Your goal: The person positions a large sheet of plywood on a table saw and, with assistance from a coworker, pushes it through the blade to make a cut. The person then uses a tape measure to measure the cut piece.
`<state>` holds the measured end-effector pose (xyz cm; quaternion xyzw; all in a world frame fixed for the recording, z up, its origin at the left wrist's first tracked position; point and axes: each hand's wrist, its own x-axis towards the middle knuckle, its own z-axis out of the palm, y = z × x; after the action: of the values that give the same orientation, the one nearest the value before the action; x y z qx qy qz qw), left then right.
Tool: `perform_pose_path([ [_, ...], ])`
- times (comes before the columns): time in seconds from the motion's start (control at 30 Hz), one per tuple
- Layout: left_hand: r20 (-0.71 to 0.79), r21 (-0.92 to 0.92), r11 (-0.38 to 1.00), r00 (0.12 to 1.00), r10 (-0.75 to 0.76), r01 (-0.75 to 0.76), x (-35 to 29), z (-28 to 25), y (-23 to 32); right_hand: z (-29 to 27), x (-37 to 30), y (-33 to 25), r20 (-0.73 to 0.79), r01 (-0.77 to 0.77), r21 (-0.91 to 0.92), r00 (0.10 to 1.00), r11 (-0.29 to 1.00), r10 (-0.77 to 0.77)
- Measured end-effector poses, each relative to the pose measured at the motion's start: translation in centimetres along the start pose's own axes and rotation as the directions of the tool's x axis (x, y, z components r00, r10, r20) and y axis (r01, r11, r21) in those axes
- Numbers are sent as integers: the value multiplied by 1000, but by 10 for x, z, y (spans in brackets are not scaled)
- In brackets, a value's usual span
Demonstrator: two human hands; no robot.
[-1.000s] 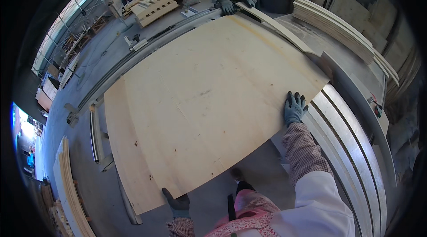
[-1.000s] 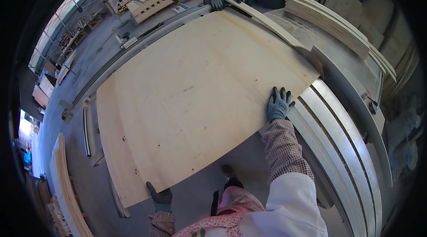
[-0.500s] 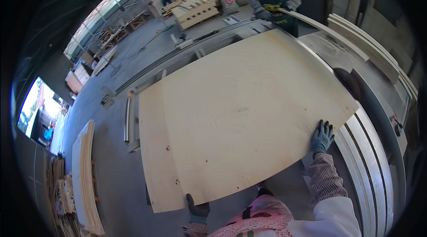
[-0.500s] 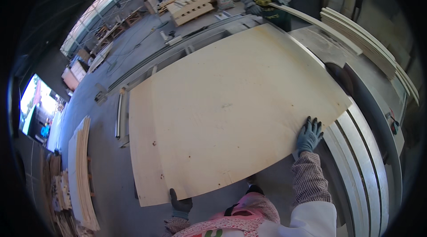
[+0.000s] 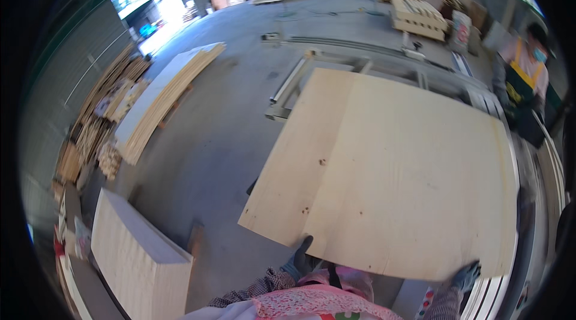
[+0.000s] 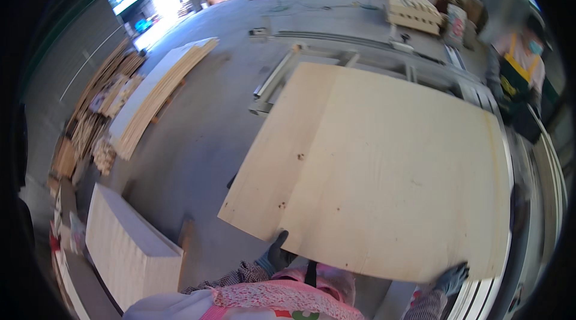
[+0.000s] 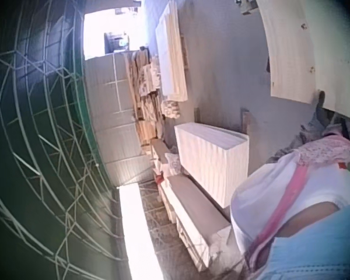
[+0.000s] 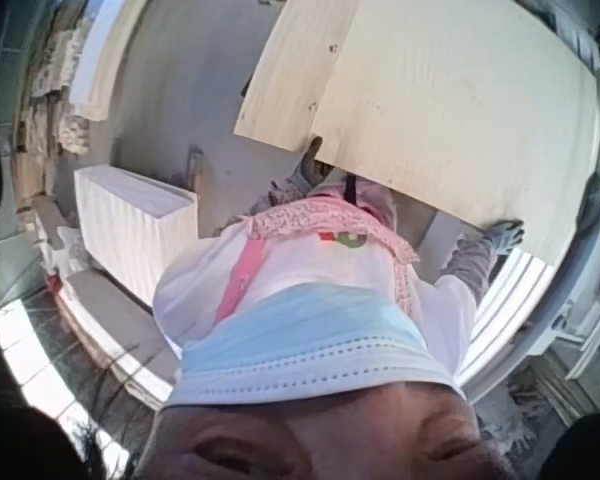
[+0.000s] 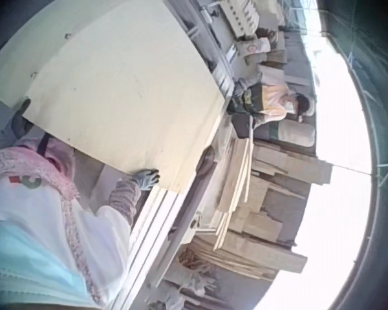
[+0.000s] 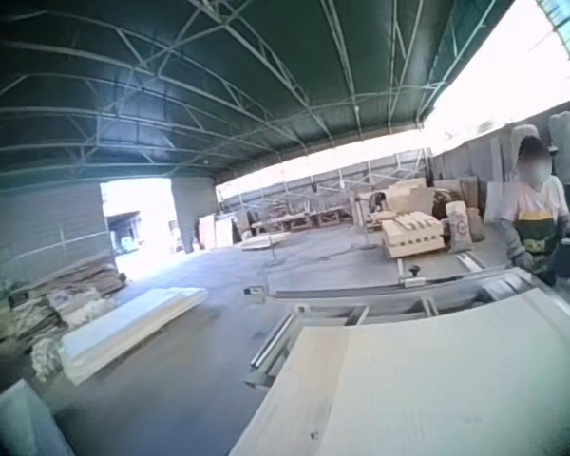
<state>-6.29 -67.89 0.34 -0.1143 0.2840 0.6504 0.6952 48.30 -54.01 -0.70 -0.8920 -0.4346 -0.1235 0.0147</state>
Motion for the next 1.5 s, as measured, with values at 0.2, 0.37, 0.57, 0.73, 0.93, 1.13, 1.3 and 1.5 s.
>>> perform_pose_path([
  [0.2, -64, 53, 997, 997, 51, -48, 4, 16, -14, -21, 17, 4, -103, 62, 190, 994, 980, -43],
  [0.37, -140, -49, 991, 983, 116, -124, -11, 54, -17, -22, 26, 16, -189, 267, 251, 956, 930, -223],
  [0.57, -73, -105, 966, 971, 228, -235, -1, 41, -38, -30, 35, 27, -220, 348, 282, 931, 894, -293],
  [0.73, -131, -48, 962, 957, 259, -267, -21, 72, -47, -30, 52, 43, -239, 399, 330, 912, 855, -333],
  [0.93, -158, -109, 943, 942, 296, -314, -47, 90, -49, -21, 73, 62, -276, 492, 389, 869, 779, -411],
  [1.13, -131, -170, 935, 948, 291, -310, -51, 114, -48, -67, 80, 82, -263, 399, 429, 913, 810, -311],
  [1.3, -176, -162, 913, 921, 347, -375, -56, 99, -27, -52, 130, 55, -55, -23, 779, 993, 626, 105],
  [1.5, -121, 43, 941, 933, 339, -336, -57, 78, -13, -109, 101, -10, -92, -158, 361, 975, 919, 204],
])
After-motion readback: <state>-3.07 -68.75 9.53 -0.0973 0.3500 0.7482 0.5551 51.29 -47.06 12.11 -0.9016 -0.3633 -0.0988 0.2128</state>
